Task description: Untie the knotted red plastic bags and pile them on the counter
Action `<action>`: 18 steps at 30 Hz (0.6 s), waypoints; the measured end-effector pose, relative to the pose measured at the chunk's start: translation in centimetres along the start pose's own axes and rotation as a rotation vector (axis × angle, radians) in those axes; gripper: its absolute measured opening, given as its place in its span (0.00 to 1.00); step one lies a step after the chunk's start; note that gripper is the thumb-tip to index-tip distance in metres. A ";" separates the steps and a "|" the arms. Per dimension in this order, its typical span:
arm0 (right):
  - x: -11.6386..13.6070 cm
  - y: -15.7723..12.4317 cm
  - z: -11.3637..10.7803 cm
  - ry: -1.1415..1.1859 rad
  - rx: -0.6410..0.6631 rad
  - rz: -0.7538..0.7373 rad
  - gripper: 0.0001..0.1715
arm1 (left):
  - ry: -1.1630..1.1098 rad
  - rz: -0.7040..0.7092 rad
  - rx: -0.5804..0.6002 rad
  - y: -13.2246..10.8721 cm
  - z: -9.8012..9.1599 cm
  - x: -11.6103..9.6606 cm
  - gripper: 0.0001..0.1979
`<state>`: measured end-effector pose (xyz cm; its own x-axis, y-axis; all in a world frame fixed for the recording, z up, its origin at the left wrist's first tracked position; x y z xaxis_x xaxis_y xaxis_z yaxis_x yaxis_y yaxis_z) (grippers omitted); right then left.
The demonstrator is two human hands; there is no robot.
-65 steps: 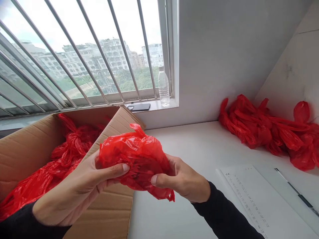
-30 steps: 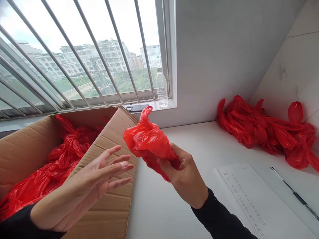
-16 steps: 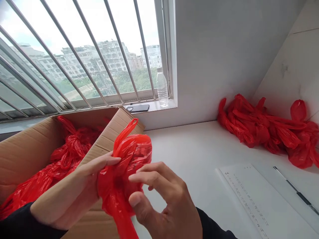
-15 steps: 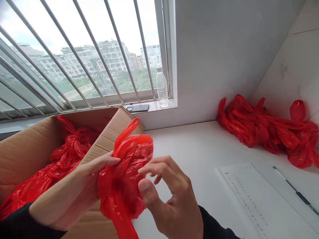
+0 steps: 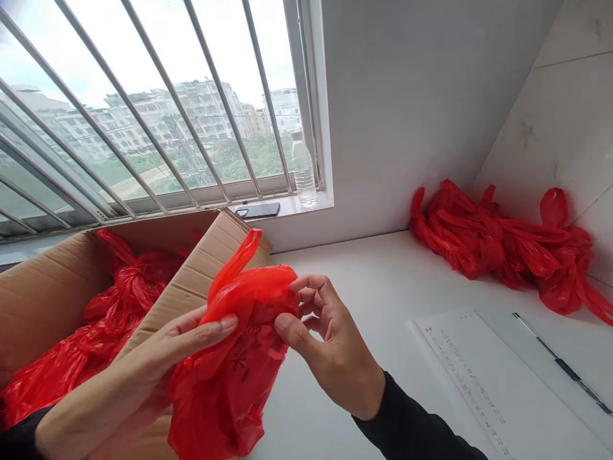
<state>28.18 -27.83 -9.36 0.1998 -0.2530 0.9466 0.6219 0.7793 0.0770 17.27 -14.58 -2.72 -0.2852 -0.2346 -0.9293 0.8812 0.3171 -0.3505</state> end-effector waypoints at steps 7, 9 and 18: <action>-0.6 1.1 -0.6 0.039 0.125 0.126 0.23 | 0.012 0.029 -0.038 0.5 -0.3 0.2 0.21; -0.8 1.3 -0.9 0.052 0.141 0.135 0.19 | 0.017 0.035 -0.029 0.5 -0.4 0.2 0.20; -0.8 1.0 -1.0 0.152 0.081 0.047 0.12 | 0.081 0.002 0.049 0.6 0.1 0.3 0.18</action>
<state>29.41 -27.37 -10.38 0.3435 -0.2941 0.8919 0.5472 0.8345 0.0645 17.73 -14.56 -3.15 -0.3109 -0.1584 -0.9372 0.8989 0.2714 -0.3441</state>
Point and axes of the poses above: each hand's wrist, its own y-axis towards the middle knuckle, its own z-axis out of the palm, x = y × z, the point moved 3 cm from there along y, towards the middle knuckle, and after that the axes turned 9 degrees about z, right-handed, at the moved point
